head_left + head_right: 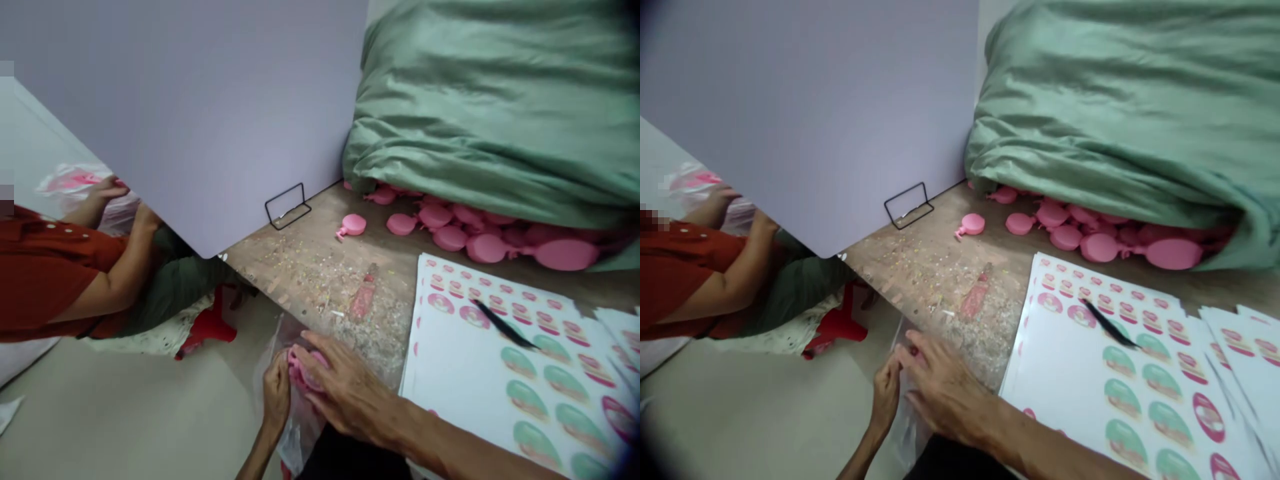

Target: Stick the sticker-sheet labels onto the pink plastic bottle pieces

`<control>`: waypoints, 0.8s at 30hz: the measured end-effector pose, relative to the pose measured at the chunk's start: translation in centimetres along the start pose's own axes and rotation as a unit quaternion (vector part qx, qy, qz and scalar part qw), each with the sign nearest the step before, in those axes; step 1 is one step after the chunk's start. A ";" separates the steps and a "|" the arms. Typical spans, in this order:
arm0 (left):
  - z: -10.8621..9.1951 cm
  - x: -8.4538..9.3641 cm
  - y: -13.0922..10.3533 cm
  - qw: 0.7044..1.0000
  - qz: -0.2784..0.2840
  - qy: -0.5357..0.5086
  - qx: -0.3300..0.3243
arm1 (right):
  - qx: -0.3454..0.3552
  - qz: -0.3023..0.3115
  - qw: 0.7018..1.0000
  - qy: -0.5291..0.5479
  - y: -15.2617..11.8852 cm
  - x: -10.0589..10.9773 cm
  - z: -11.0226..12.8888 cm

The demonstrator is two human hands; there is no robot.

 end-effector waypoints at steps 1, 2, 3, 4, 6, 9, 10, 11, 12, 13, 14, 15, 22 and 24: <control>0.7 0.2 0.0 1.000 -0.009 0.007 0.018 | -0.007 -0.007 1.000 -0.001 0.9 1.0 -1.4; 1.3 0.3 0.2 0.999 -0.020 0.013 0.025 | -0.020 -0.025 0.999 -0.009 2.0 2.2 -3.3; 1.6 0.5 0.6 0.999 -0.034 0.023 0.026 | -0.041 -0.040 0.998 -0.021 3.5 3.4 -5.7; 1.8 0.6 1.1 0.998 -0.045 0.031 0.019 | -0.076 -0.070 0.994 -0.039 5.2 4.7 -8.6; 1.6 0.4 2.0 0.997 -0.056 0.051 -0.015 | -0.148 -0.082 0.983 -0.066 8.7 6.5 -14.5; 0.4 -0.2 2.8 0.993 -0.066 0.067 -0.075 | -0.227 -0.047 0.973 -0.001 13.2 7.4 -21.7; -0.2 -0.2 2.8 0.991 -0.078 0.064 -0.088 | -0.237 -0.033 0.971 0.027 14.1 7.4 -23.1; -0.9 -0.2 2.7 0.989 -0.093 0.058 -0.096 | -0.239 -0.020 0.969 0.051 14.8 7.4 -24.0; -1.7 0.0 2.6 0.988 -0.108 0.052 -0.099 | -0.237 -0.011 0.969 0.072 15.1 7.5 -24.5; -2.6 0.3 2.5 0.986 -0.121 0.049 -0.102 | -0.234 -0.005 0.968 0.091 15.0 7.6 -24.5; -3.8 0.6 2.6 0.985 -0.125 0.050 -0.107 | -0.234 0.001 0.965 0.116 14.6 7.7 -24.3; -5.1 0.8 2.7 0.985 -0.121 0.053 -0.113 | -0.236 0.005 0.961 0.145 13.8 8.0 -23.8; -15.8 -3.2 4.3 0.992 -0.011 0.007 -0.128 | -0.288 0.069 0.801 0.521 3.8 9.6 -15.3; -17.9 -6.6 3.5 0.992 0.066 -0.048 -0.100 | -0.308 0.082 0.705 0.634 0.7 8.8 -11.9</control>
Point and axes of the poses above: each hand's wrist, its own y-axis towards the middle knuckle, its own x-axis out of the back of the hand, z = x × y, the point moved 5 cm from there along y, towards the middle knuckle, and after that the axes turned 5 degrees about -x, right-handed, at the moved point
